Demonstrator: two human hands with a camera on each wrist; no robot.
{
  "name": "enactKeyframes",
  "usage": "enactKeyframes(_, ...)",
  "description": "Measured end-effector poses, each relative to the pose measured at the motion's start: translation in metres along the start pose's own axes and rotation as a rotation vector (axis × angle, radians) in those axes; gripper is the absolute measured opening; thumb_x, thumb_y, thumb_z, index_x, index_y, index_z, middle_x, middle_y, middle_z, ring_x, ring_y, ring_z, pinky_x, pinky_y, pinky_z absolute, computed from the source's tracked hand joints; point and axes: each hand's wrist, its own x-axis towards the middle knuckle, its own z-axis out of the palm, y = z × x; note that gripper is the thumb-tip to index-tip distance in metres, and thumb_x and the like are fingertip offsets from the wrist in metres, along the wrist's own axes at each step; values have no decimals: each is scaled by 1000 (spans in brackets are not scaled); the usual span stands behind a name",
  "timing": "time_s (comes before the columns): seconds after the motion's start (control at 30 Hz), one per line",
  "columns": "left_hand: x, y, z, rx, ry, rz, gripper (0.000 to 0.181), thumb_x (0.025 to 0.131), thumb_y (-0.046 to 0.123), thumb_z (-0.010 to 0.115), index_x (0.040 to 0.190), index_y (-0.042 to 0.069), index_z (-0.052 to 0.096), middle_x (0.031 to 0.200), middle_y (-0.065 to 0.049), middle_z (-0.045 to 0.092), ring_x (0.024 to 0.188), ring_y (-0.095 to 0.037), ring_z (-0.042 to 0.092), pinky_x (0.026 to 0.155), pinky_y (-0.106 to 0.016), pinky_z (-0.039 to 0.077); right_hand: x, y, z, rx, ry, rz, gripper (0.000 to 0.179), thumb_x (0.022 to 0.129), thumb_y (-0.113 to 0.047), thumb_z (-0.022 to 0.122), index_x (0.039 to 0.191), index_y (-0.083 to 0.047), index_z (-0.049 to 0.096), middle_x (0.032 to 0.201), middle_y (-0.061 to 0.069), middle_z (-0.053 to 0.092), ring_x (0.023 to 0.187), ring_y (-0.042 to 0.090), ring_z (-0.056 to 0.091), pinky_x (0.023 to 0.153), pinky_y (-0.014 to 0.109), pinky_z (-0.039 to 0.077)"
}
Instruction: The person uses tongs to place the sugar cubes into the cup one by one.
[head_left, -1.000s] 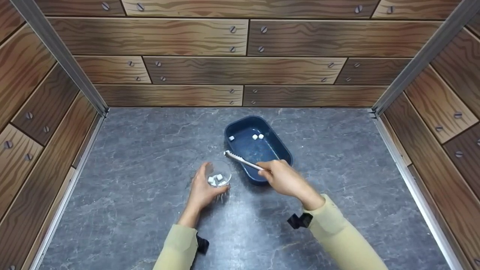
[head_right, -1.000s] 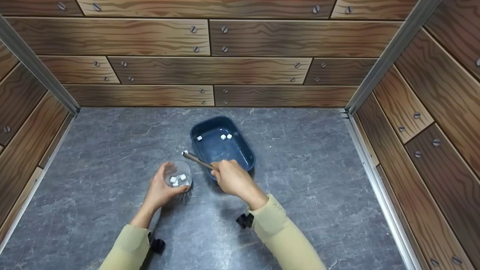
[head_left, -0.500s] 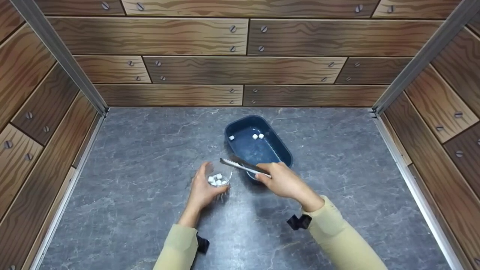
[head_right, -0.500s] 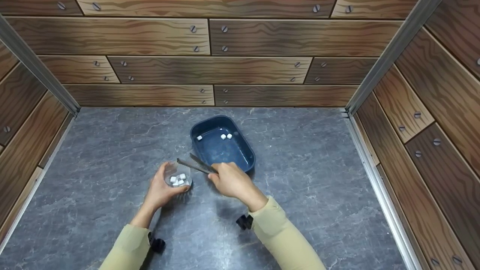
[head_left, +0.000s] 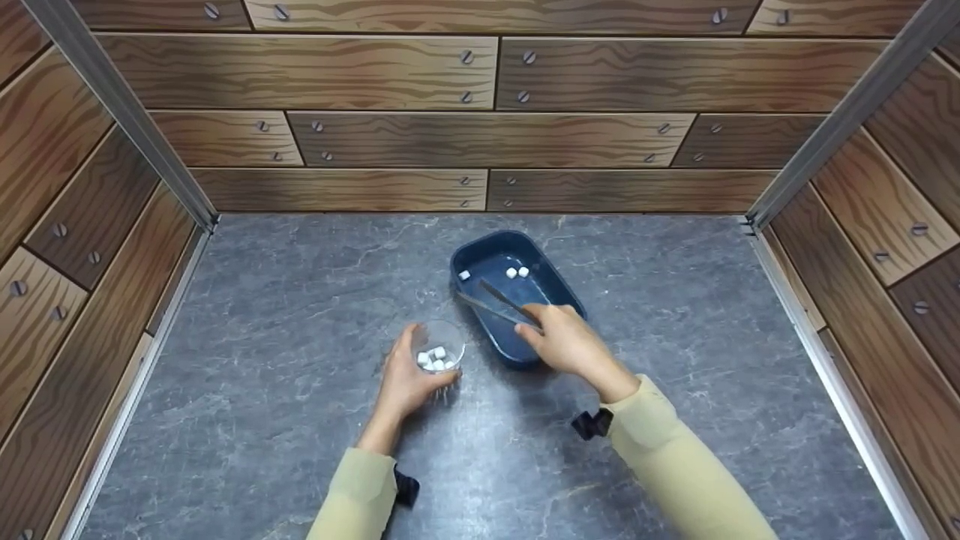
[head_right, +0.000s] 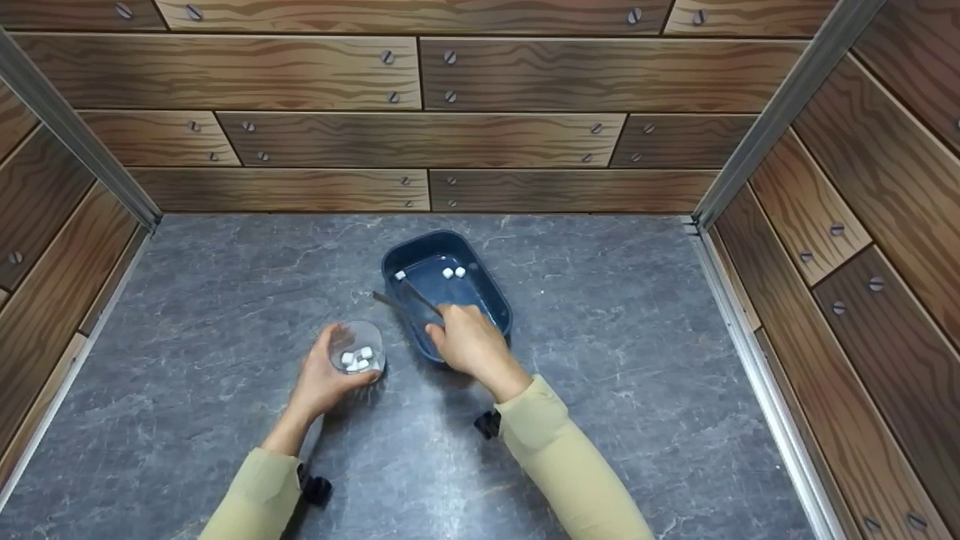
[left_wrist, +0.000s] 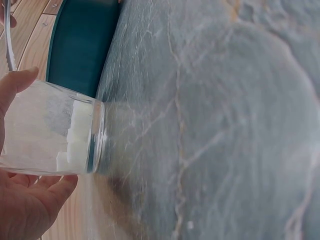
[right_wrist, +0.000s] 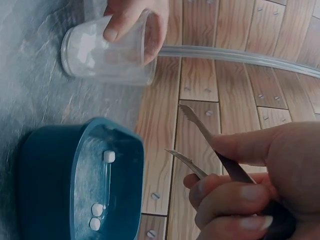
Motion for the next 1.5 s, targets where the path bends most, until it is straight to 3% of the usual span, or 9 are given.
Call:
enactKeyframes(0.2,0,0,0,-19,-7,20,99,58,27,94,139,2,45,132,-17,57,117,-36,54,100,-49,42,20,10,1,-77,23,20,32,99,-22,60,122,-1,65,68,2,57,51,13,47,47,28,41)
enactKeyframes(0.5,1,-3,1,-19,2,26,99,57,28,94,139,1,45,132,-17,58,117,-35,55,101,-47,42,47,19,5,-184,26,100,25,98,-25,59,103,-2,67,74,7,59,65,22,55,59,37,47)
enactKeyframes(0.73,0,-2,1,-25,4,26,99,57,27,94,139,2,45,131,-16,58,118,-35,55,101,-46,41,64,22,10,-212,3,176,26,98,-28,59,95,-2,65,74,9,61,66,25,58,61,41,48)
enactKeyframes(1.03,1,-1,0,-21,11,34,99,56,26,94,138,0,46,130,-17,59,116,-36,56,100,-48,43,78,24,17,-239,-34,197,27,98,-27,59,93,-2,66,74,9,61,62,23,60,56,38,49)
enactKeyframes(1.5,1,-4,2,-23,13,41,97,57,27,93,138,1,46,129,-16,60,116,-34,55,101,-45,42,93,23,28,-297,-36,158,23,98,-23,58,91,-2,66,88,14,65,72,26,62,63,41,53)
